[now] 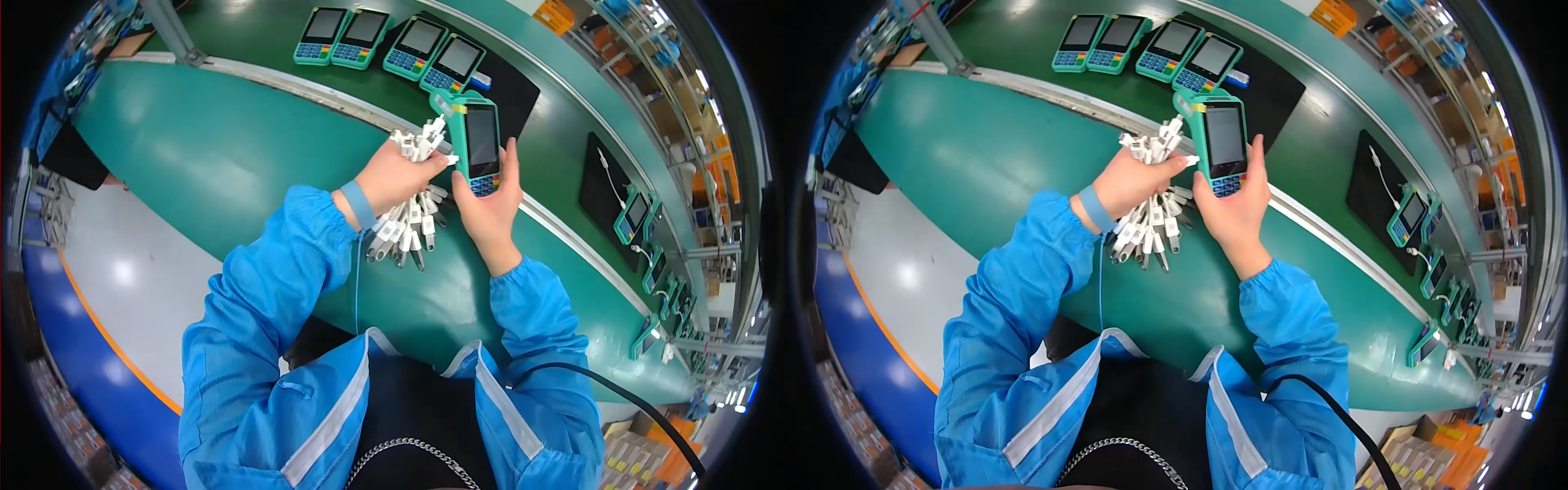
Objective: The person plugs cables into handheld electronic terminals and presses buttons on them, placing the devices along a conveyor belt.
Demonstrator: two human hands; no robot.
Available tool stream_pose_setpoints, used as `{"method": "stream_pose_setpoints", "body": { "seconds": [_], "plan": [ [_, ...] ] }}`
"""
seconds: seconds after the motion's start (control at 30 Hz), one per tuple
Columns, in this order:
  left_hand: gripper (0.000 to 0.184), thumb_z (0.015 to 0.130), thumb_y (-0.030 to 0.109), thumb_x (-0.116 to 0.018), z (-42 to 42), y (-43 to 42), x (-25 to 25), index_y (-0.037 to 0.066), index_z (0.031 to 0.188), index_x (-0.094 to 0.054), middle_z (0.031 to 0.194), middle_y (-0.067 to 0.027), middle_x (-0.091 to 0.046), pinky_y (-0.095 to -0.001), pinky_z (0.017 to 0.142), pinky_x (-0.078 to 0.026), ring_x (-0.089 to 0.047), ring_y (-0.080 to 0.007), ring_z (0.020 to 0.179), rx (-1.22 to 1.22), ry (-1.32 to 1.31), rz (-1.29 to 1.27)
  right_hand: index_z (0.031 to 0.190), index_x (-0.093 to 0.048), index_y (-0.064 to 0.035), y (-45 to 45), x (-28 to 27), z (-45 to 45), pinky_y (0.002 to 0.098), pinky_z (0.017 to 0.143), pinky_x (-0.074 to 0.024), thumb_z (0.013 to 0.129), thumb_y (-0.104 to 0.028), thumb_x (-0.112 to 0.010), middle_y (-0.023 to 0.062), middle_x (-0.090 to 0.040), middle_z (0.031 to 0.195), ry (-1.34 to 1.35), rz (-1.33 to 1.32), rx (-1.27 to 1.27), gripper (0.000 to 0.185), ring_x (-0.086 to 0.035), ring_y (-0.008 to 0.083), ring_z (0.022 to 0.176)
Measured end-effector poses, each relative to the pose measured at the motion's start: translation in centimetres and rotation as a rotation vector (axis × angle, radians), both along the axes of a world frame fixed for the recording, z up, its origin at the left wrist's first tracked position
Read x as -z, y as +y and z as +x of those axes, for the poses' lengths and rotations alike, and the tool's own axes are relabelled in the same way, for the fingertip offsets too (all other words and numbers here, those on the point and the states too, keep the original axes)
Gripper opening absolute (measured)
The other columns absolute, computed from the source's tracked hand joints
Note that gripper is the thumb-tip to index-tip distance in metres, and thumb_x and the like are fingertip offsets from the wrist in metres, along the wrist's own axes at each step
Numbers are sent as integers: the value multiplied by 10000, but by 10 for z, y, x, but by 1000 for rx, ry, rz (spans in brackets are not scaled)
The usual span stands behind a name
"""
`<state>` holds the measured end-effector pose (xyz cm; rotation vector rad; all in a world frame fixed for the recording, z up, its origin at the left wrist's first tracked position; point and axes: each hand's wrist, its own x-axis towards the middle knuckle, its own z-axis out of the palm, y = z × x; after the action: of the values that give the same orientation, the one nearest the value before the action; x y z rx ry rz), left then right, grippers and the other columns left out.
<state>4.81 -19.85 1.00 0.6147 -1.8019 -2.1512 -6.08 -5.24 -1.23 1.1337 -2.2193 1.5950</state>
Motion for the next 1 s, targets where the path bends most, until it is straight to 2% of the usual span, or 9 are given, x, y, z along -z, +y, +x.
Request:
{"method": "stream_pose_setpoints", "body": {
  "seconds": [0.17, 0.23, 0.33, 0.43, 0.5, 0.6, 0.77, 0.9, 1.0],
  "plan": [
    [206, 829, 195, -741, -7, -6, 16, 15, 899, -671, 658, -15, -604, -264, 517, -422, -545, -89, 572, 24, 10, -28, 1430, -350, 60, -2, -5, 1, 406, 896, -502, 657, -160, -783, 247, -559, 1217, 261, 93, 57, 913, -590, 383, 1092],
    [152, 834, 146, -707, -6, -7, 19, 17, 896, -656, 682, -8, -608, -275, 523, -422, -542, -93, 578, 18, -16, -119, 1378, -434, 44, -4, -6, 0, 413, 899, -504, 685, -129, -741, 209, -589, 1208, 434, 108, 86, 778, -603, 366, 1071],
    [93, 861, 100, -660, -7, -3, 27, 17, 897, -641, 687, -7, -597, -274, 510, -410, -531, -92, 574, -74, 59, 93, 1352, -453, 51, -7, -11, -1, 376, 714, -541, 756, -58, -660, 169, -658, 1112, 300, -101, 43, 640, -666, 308, 899],
    [120, 876, 123, -670, -8, -10, 29, 12, 914, -647, 690, -16, -607, -270, 517, -429, -553, -104, 587, -59, 51, -22, 1349, -442, 60, -7, -3, -10, 390, 677, -538, 808, -69, -631, 160, -667, 1100, 192, -36, 66, 587, -659, 323, 830],
    [114, 900, 84, -656, -9, -7, 25, 4, 975, -624, 751, -10, -595, -258, 566, -428, -528, -95, 625, -62, 32, 14, 1365, -418, 68, -2, 4, -16, 410, 778, -522, 813, -153, -655, 185, -635, 1134, 234, 125, 71, 640, -621, 332, 941],
    [134, 909, 130, -684, -5, -12, 25, 34, 977, -619, 779, -23, -631, -274, 640, -509, -623, -132, 693, -14, 157, 195, 1429, -301, 107, -3, -6, -3, 430, 988, -444, 720, -404, -760, 246, -500, 1301, 399, 526, 66, 987, -501, 393, 1159],
    [167, 922, 170, -660, -1, -16, 15, 3, 924, -648, 673, -26, -578, -264, 605, -460, -563, -119, 648, 21, 75, 243, 1403, -371, 101, -13, 2, -23, 397, 891, -511, 662, -319, -798, 235, -593, 1173, 131, 478, 79, 952, -611, 359, 1039],
    [156, 890, 168, -687, 0, -16, 12, 20, 879, -638, 614, -10, -563, -262, 518, -410, -518, -91, 553, 54, 111, 189, 1314, -494, 100, -14, 1, -21, 299, 869, -502, 714, -183, -803, 162, -664, 1091, -317, 135, -25, 732, -637, 160, 967],
    [162, 882, 151, -700, 1, -17, 11, 6, 871, -628, 663, -21, -588, -255, 503, -417, -525, -85, 565, 95, 140, 167, 1307, -493, 107, -16, 5, -11, 302, 918, -477, 763, -73, -753, 144, -640, 1132, -397, -86, -191, 629, -616, 184, 1015]
  ]
}}
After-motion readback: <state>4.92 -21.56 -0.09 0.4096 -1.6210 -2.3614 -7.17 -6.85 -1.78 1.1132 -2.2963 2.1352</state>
